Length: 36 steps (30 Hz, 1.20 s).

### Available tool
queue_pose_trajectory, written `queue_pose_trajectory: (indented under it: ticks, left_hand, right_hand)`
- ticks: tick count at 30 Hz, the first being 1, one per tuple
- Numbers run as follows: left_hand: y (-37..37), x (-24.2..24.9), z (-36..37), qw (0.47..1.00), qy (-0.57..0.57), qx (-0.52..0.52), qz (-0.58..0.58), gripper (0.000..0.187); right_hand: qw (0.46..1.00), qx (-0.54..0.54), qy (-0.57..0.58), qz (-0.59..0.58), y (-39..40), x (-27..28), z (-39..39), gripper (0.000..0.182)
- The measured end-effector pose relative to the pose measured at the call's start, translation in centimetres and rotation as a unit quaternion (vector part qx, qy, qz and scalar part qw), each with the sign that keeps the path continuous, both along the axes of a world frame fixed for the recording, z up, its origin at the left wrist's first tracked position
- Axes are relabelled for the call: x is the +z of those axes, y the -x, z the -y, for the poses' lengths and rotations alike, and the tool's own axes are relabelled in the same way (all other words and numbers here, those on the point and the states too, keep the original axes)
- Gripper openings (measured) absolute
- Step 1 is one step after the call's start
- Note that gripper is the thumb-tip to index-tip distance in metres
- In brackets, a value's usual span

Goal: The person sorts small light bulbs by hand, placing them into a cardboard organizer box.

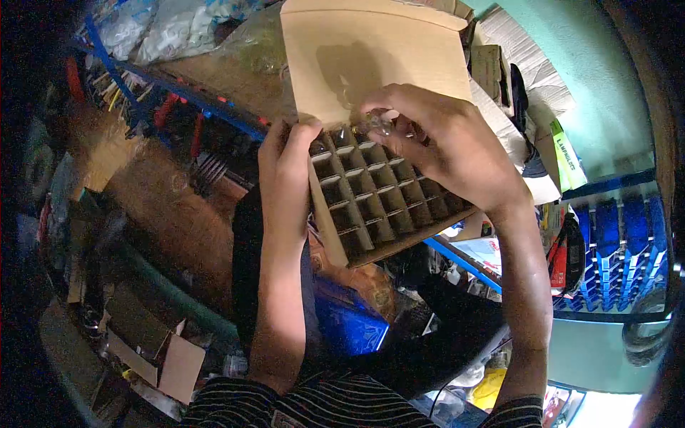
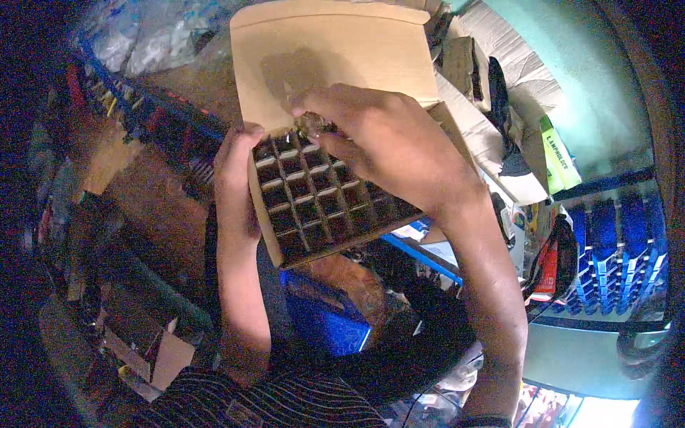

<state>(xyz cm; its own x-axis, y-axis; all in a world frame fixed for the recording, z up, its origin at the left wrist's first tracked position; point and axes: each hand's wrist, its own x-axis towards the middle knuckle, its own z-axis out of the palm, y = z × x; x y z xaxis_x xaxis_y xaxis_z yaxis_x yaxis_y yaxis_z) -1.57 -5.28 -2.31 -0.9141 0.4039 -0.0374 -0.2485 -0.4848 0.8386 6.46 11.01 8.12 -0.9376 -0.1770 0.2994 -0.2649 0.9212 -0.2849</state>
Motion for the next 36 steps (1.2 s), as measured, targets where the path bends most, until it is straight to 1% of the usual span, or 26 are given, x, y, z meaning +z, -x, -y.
queue_pose_trajectory:
  ticks: [2,4,5,8,9,12,13,16,18,19,22,23,25,26,27,28,29,30,32,33,34,35,36]
  left_hand:
    - [0.1,-0.3,0.0,1.000,0.004,0.000,0.016,0.026]
    - [0.1,-0.2,0.1,1.000,0.019,0.006,-0.016,0.026]
    - [0.0,-0.1,0.1,0.999,0.026,0.010,-0.033,0.026]
    - [-0.1,0.4,0.1,1.000,0.014,0.012,-0.004,0.026]
    - [-0.1,0.3,0.1,1.000,0.012,0.010,-0.002,0.026]
    - [0.1,0.0,0.1,1.000,0.005,0.003,0.000,0.026]
    - [0.0,0.1,0.1,1.000,0.002,0.002,0.003,0.026]
    - [0.2,-0.4,-0.1,1.000,-0.006,-0.005,0.013,0.026]
    - [0.2,-0.6,-0.2,1.000,-0.010,-0.008,0.021,0.026]
    - [-0.2,0.2,-0.3,0.999,-0.013,0.004,0.033,0.024]
    - [0.1,-0.6,-0.3,0.999,-0.011,-0.004,0.045,0.025]
    - [0.1,-0.7,-0.5,0.999,-0.031,0.000,0.029,0.025]
    - [0.3,-0.6,-0.5,0.998,-0.014,0.004,0.065,0.025]
    - [0.4,-0.7,-0.5,0.996,-0.006,0.003,0.084,0.025]
    - [0.7,-1.4,-0.7,0.996,-0.009,0.004,0.092,0.025]
    - [0.6,-1.2,-0.6,0.997,0.018,0.012,0.076,0.025]
    - [0.5,-1.0,-0.7,0.997,0.046,0.020,0.060,0.025]
    - [1.0,-1.8,-0.5,0.994,0.100,0.053,-0.009,0.026]
    - [0.1,-0.2,-1.1,0.989,0.094,0.051,0.099,0.035]
    - [2.1,-2.6,-0.9,0.990,0.118,0.068,0.043,0.043]
    - [3.0,-3.5,-0.5,0.980,0.176,0.096,-0.018,0.050]
    - [2.7,-3.4,-0.6,0.983,0.138,0.109,-0.045,0.055]
    - [3.5,-3.8,-0.4,0.990,0.116,0.074,0.019,0.053]
  right_hand:
    - [1.000,0.000,0.025,0.008,0.2,0.0,0.1,0.031]
    - [0.999,-0.012,0.032,0.018,0.1,0.8,0.3,0.029]
    - [1.000,-0.009,0.020,-0.021,0.1,0.8,-0.2,0.030]
    - [0.994,-0.066,0.082,0.018,-0.5,1.4,-0.7,0.032]
    - [0.988,-0.087,0.106,0.065,-0.6,1.2,-1.0,0.033]
    - [0.987,-0.105,0.074,0.094,-1.0,0.9,-0.8,0.032]
    - [0.991,-0.105,0.046,0.073,-0.9,0.4,-1.0,0.035]
    - [0.997,-0.076,0.019,0.030,-1.0,0.0,-1.7,0.039]
    - [0.996,-0.083,0.018,0.019,-1.1,-0.1,-1.8,0.040]
    - [0.996,-0.085,0.015,0.011,-1.2,-0.2,-1.8,0.039]
    - [0.995,-0.100,0.025,0.002,-2.2,0.1,-1.9,0.038]
    - [0.994,-0.105,0.032,0.001,-2.7,0.3,-1.8,0.037]
    - [0.987,-0.157,0.014,-0.032,-5.3,1.1,-2.3,0.031]
    - [0.984,-0.155,-0.055,-0.063,-7.2,2.1,-3.4,0.023]
    - [0.965,-0.253,-0.007,-0.075,-9.6,3.1,-2.8,0.019]
    - [0.940,-0.323,-0.017,-0.111,-12.4,2.7,-4.8,0.020]
    - [0.914,-0.388,-0.023,-0.115,-15.4,3.2,-6.3,0.022]
    - [0.888,-0.440,0.001,-0.129,-18.6,3.2,-7.8,0.021]
    - [0.841,-0.534,-0.008,-0.085,-25.7,2.5,-12.0,0.026]
    - [0.828,-0.557,0.054,-0.032,-30.1,1.5,-14.9,0.028]
    - [0.812,-0.570,0.123,0.016,-33.8,0.4,-17.0,0.031]
    - [0.823,-0.560,0.075,0.053,-36.0,-0.2,-17.7,0.035]
    - [0.834,-0.543,0.030,0.093,-37.5,-1.0,-17.8,0.038]
